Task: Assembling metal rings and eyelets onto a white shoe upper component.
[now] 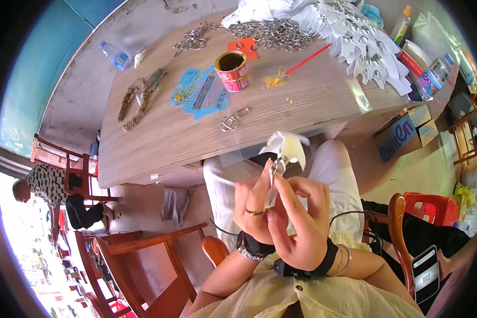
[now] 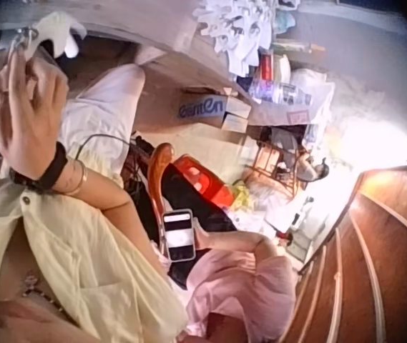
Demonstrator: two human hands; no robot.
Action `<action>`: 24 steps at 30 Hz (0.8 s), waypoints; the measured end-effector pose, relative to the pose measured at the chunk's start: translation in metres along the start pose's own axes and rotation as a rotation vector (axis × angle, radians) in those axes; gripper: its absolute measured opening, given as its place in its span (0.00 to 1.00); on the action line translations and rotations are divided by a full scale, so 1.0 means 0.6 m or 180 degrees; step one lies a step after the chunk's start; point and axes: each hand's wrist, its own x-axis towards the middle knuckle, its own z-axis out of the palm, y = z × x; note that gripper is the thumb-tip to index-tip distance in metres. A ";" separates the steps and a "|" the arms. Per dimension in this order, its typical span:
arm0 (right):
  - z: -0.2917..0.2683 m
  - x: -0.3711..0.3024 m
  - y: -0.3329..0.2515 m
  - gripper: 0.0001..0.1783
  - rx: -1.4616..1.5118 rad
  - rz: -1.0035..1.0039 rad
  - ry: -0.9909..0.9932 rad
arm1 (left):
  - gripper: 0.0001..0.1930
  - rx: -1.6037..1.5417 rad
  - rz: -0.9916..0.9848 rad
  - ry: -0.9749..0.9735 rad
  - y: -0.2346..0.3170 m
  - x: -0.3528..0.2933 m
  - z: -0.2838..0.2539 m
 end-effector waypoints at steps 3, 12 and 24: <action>-0.001 0.000 0.012 0.28 -0.0160 0.0011 0.0070 | 0.24 -0.0146 0.0223 -0.0349 -0.006 0.006 -0.002; -0.013 -0.004 0.068 0.28 -0.0476 -0.0264 0.0232 | 0.39 -0.1627 -0.0326 -0.1614 -0.025 0.003 -0.015; -0.033 0.000 0.123 0.22 -0.0969 -0.0718 0.0546 | 0.19 -0.2319 -0.2467 -0.1789 0.015 0.019 -0.021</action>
